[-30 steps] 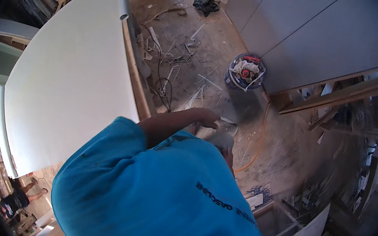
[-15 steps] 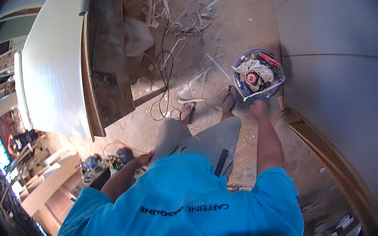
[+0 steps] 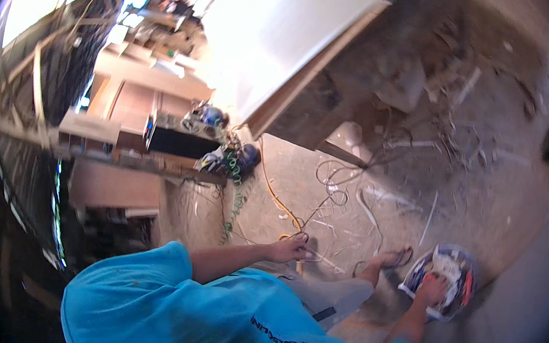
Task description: The person applies a liquid from a bottle onto a large white sheet and spreads it with a plastic card. They measure the sheet with a tape measure, then lift and move the sheet to a different location. Finally, they pick up a glass with a drink and stir it with a straw.
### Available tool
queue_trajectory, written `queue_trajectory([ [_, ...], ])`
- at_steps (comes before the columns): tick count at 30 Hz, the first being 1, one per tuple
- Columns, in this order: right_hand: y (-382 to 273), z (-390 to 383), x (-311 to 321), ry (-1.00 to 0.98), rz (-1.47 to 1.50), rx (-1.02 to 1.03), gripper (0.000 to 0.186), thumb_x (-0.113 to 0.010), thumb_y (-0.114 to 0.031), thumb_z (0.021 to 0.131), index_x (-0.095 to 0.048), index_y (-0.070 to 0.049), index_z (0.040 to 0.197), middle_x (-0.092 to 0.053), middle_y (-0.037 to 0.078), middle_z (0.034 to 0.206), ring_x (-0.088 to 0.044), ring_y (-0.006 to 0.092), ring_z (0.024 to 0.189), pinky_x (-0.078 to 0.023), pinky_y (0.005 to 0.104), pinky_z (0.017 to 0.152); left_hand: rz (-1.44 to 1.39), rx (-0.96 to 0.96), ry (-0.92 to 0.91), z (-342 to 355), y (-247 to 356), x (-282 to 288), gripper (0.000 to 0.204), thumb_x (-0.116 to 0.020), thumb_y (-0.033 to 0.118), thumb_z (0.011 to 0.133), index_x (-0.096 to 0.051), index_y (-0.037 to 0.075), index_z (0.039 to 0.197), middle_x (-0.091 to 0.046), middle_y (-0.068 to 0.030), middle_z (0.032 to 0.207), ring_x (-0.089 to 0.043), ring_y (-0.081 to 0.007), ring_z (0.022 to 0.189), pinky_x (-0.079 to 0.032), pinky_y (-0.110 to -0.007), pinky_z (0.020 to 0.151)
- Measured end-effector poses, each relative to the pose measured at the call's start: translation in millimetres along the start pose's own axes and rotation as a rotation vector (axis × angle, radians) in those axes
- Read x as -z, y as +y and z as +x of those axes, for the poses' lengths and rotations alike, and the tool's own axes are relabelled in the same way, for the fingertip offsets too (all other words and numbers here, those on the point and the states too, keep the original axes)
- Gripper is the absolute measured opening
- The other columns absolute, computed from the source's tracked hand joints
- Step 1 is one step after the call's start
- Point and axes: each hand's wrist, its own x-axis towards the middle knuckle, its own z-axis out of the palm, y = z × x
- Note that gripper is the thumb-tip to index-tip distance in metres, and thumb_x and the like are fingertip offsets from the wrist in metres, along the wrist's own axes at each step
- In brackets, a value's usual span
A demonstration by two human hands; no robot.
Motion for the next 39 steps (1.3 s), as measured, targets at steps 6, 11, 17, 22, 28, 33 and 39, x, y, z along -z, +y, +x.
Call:
queue_trajectory([
  [6, 5.2, 9.0, 10.2, -0.039, -0.138, 0.035, 0.078, -0.079, -0.040, 0.081, -0.039, -0.008, 0.140, -0.055, 0.016, 0.132, -0.057, 0.0319, 0.122, -0.052, 0.0503, 0.093, -0.017, -0.023, 0.053, 4.2, -33.1, -1.4, 0.055, -0.054, 0.051, 0.099, -0.060, 0.003, 0.126, -0.052, -0.0235, 0.138, -0.052, -0.0306, 0.126, -0.040, -0.041, 0.106],
  [11, -22.3, -36.9, 43.2, -0.180, -0.058, 0.056, 0.080, -0.077, -0.040, 0.081, -0.042, 0.002, 0.139, -0.056, 0.023, 0.132, -0.061, 0.0375, 0.115, -0.052, 0.0498, 0.094, -0.029, 0.134, 0.143, -30.2, -139.7, 1.5, 0.059, -0.057, 0.051, 0.096, -0.059, 0.002, 0.128, -0.061, -0.0245, 0.129, -0.060, -0.0356, 0.120, -0.046, -0.045, 0.102],
  [17, -39.3, -138.5, 119.7, 0.100, 0.232, 0.267, 0.060, -0.074, -0.021, 0.075, -0.053, 0.003, 0.126, -0.061, 0.026, 0.116, -0.060, 0.0416, 0.108, -0.053, 0.0469, 0.093, 0.398, 0.196, -0.014, -55.5, -284.5, -8.4, 0.065, -0.055, 0.055, 0.093, -0.057, 0.004, 0.133, -0.061, -0.0239, 0.130, -0.057, -0.0395, 0.124, -0.044, -0.050, 0.106],
  [22, -190.0, -305.9, 204.5, -0.363, 1.152, 0.165, 0.051, -0.070, -0.013, 0.083, -0.046, -0.005, 0.127, -0.063, 0.015, 0.107, -0.066, 0.0281, 0.099, -0.062, 0.0342, 0.062, 0.347, -0.156, -0.106, 13.9, -352.4, 39.4, 0.062, -0.049, 0.057, 0.096, -0.067, 0.004, 0.121, -0.066, -0.0230, 0.122, -0.058, -0.0373, 0.122, -0.044, -0.049, 0.104],
  [28, -409.5, -417.3, 149.7, -0.678, 1.142, 0.656, 0.053, -0.074, -0.009, 0.086, -0.041, -0.010, 0.127, -0.066, 0.010, 0.101, -0.069, 0.0199, 0.072, -0.053, 0.0279, 0.056, -0.506, -0.439, 0.131, -68.7, -294.8, 175.8, 0.058, -0.050, 0.056, 0.099, -0.067, 0.001, 0.111, -0.070, -0.0155, 0.111, -0.067, -0.0238, 0.096, -0.055, -0.040, 0.083],
  [33, -575.0, -492.5, 132.4, -0.807, 0.949, 1.008, 0.051, -0.075, -0.013, 0.087, -0.040, -0.011, 0.124, -0.066, 0.011, 0.100, -0.067, 0.0177, 0.073, -0.051, 0.0274, 0.059, -0.900, -0.512, 0.065, -122.0, -315.4, 223.7, 0.047, -0.048, 0.047, 0.103, -0.060, 0.005, 0.121, -0.068, -0.0090, 0.105, -0.064, -0.0170, 0.089, -0.053, -0.034, 0.074],
  [39, -684.1, -483.5, 144.7, -1.217, 0.860, 0.943, 0.043, -0.059, -0.042, 0.100, -0.039, -0.009, 0.117, -0.065, 0.016, 0.104, -0.070, 0.0224, 0.078, -0.056, 0.0311, 0.065, -1.140, -0.649, 0.054, -123.9, -366.7, 297.4, 0.035, -0.054, 0.041, 0.103, -0.063, 0.007, 0.105, -0.062, -0.0021, 0.086, -0.059, -0.0117, 0.077, -0.050, -0.029, 0.070],
])
